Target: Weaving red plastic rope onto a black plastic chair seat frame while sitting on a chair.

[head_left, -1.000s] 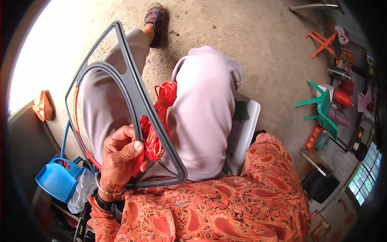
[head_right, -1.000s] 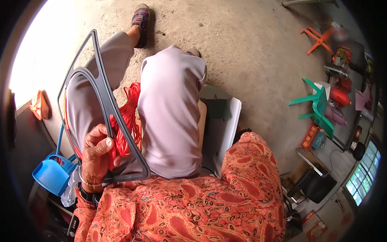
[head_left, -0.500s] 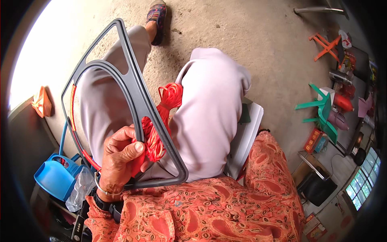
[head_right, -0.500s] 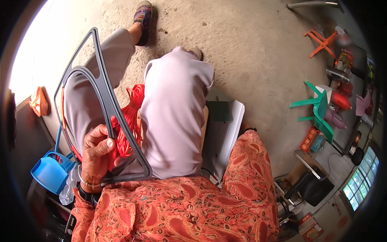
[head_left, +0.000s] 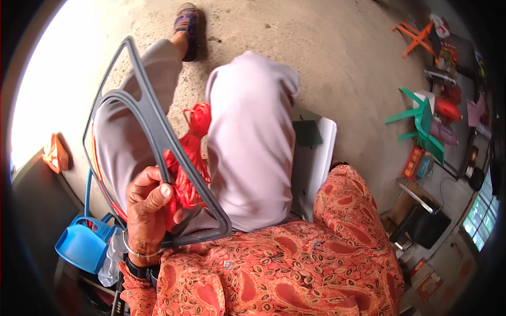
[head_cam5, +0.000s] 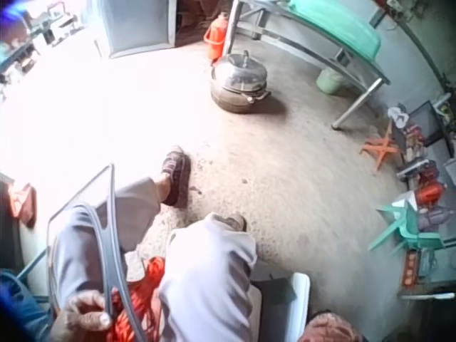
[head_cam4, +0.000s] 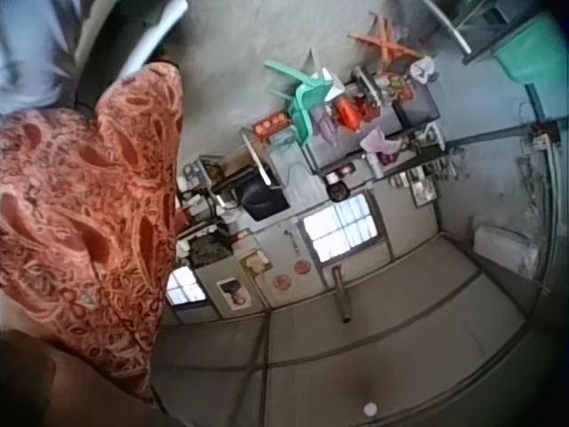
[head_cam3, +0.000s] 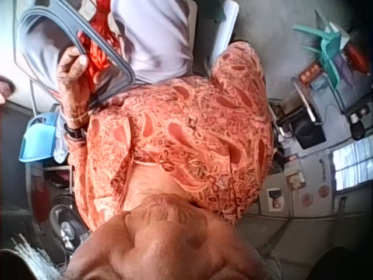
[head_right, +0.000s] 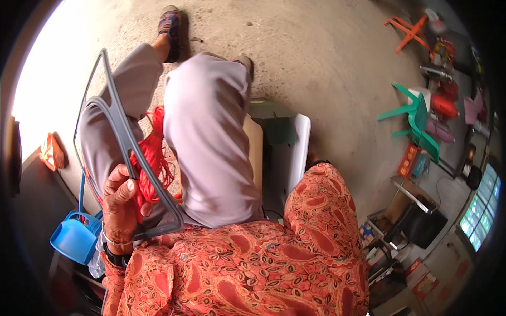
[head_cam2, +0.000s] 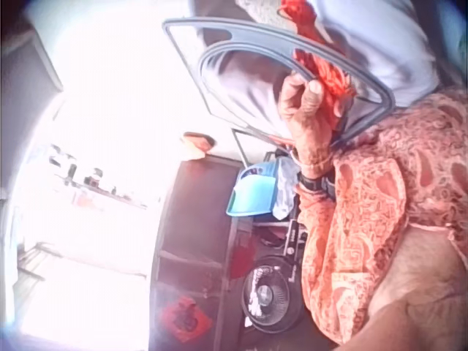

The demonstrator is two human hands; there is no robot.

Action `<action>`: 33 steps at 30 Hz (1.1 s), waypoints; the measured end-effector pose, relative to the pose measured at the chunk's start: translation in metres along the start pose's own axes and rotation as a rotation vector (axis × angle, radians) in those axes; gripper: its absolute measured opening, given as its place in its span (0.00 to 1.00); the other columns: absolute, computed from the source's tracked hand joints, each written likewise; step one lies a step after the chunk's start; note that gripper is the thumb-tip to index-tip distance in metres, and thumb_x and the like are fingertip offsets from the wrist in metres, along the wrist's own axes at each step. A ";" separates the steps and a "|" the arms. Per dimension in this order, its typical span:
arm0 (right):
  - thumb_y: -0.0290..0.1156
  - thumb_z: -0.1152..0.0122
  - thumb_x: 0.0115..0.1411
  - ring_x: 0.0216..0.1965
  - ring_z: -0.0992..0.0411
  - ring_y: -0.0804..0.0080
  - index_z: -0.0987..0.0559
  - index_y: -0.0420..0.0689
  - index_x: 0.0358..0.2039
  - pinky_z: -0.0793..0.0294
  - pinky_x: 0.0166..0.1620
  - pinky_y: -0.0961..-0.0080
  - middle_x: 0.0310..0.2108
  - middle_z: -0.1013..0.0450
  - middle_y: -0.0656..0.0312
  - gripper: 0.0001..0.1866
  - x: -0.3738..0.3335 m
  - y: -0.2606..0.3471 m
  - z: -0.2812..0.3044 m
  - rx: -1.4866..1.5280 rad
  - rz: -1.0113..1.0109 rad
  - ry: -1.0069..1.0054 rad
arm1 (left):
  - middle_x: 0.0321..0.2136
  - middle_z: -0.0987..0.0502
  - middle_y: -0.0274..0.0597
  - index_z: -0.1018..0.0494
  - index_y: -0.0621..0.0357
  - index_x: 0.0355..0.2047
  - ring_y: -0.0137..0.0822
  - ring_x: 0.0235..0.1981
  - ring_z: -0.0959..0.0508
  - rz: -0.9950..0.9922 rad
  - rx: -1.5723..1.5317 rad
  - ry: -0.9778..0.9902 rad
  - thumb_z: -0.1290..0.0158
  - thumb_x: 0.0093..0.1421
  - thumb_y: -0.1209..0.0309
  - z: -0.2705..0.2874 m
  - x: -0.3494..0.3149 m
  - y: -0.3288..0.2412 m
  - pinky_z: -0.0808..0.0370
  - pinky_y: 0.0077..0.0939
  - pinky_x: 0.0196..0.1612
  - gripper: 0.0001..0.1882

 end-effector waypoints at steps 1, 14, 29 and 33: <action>0.32 0.51 0.61 0.26 0.27 0.63 0.23 0.39 0.44 0.25 0.30 0.69 0.30 0.24 0.58 0.15 -0.008 -0.003 0.002 0.010 -0.003 -0.012 | 0.34 0.22 0.47 0.28 0.63 0.35 0.32 0.21 0.24 -0.025 0.005 -0.013 0.42 0.57 0.74 0.001 -0.001 -0.001 0.31 0.20 0.15 0.08; 0.30 0.49 0.61 0.13 0.41 0.80 0.32 0.44 0.22 0.40 0.17 0.77 0.13 0.41 0.73 0.11 -0.113 -0.012 0.069 0.616 -0.195 0.025 | 0.30 0.21 0.44 0.29 0.61 0.37 0.31 0.20 0.22 -0.105 0.093 0.054 0.44 0.59 0.72 -0.009 -0.011 -0.013 0.29 0.18 0.14 0.09; 0.31 0.45 0.56 0.17 0.39 0.86 0.28 0.30 0.52 0.38 0.22 0.86 0.16 0.38 0.72 0.24 -0.305 0.279 0.188 -0.103 0.277 -0.323 | 0.34 0.21 0.42 0.28 0.58 0.38 0.31 0.26 0.22 -0.109 0.136 0.176 0.44 0.59 0.73 -0.013 -0.010 -0.009 0.31 0.20 0.14 0.07; 0.31 0.46 0.59 0.18 0.41 0.88 0.30 0.35 0.56 0.40 0.23 0.88 0.18 0.38 0.73 0.24 -0.304 0.322 0.203 -0.270 0.478 -0.423 | 0.34 0.21 0.42 0.28 0.59 0.38 0.29 0.25 0.23 -0.096 0.134 0.170 0.44 0.59 0.73 -0.010 -0.008 -0.008 0.32 0.18 0.15 0.07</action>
Point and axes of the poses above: each hand's wrist, its own x-axis towards the middle knuckle, its own z-axis out of the back of the hand, y = z × x, the point moved 9 cm from there along x, towards the middle knuckle
